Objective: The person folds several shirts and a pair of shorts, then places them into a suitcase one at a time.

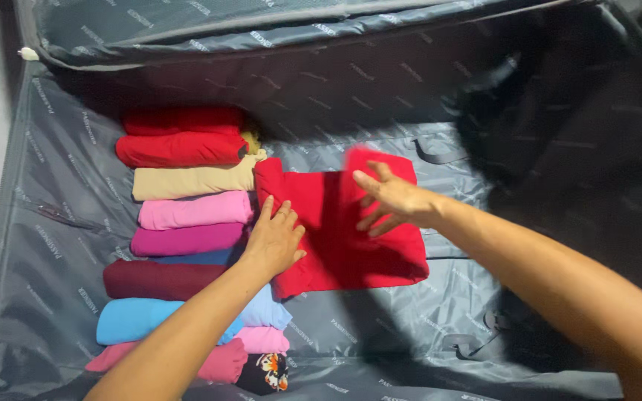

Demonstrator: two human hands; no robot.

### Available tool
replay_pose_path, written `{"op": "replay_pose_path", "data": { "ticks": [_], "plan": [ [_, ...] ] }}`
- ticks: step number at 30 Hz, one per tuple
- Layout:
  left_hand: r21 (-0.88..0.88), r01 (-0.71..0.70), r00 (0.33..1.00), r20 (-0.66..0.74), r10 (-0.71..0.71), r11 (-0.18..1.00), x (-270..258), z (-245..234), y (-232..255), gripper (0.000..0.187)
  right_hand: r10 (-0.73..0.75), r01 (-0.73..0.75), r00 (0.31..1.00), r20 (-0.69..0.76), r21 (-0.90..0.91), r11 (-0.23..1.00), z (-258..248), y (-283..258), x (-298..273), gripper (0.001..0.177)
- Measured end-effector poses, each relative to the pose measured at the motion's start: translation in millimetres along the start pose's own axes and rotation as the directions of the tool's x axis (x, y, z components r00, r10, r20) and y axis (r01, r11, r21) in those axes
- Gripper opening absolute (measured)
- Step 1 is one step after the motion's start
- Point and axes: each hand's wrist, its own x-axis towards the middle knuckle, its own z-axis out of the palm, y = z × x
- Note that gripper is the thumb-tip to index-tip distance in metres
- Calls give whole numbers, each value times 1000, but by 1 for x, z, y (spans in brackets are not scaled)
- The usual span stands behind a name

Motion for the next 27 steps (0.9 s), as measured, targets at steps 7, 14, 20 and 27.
{"op": "replay_pose_path", "data": {
  "ticks": [7,14,20,27],
  "plan": [
    [-21,-36,997,-67,34,999,2,8,5,51,-31,-60,950,-310,-280,958,-41,77,59,61],
    [-546,219,967,10,-254,809,39,10,37,55,-284,-48,815,-505,-547,836,-51,151,111,60],
    [-811,582,690,451,-566,65,108,-5,82,78,-233,7,768,-596,-356,934,-34,159,113,66],
    [-843,452,734,166,-659,292,92,-9,81,42,-212,-7,745,-632,-326,945,-15,127,71,73]
  ]
}}
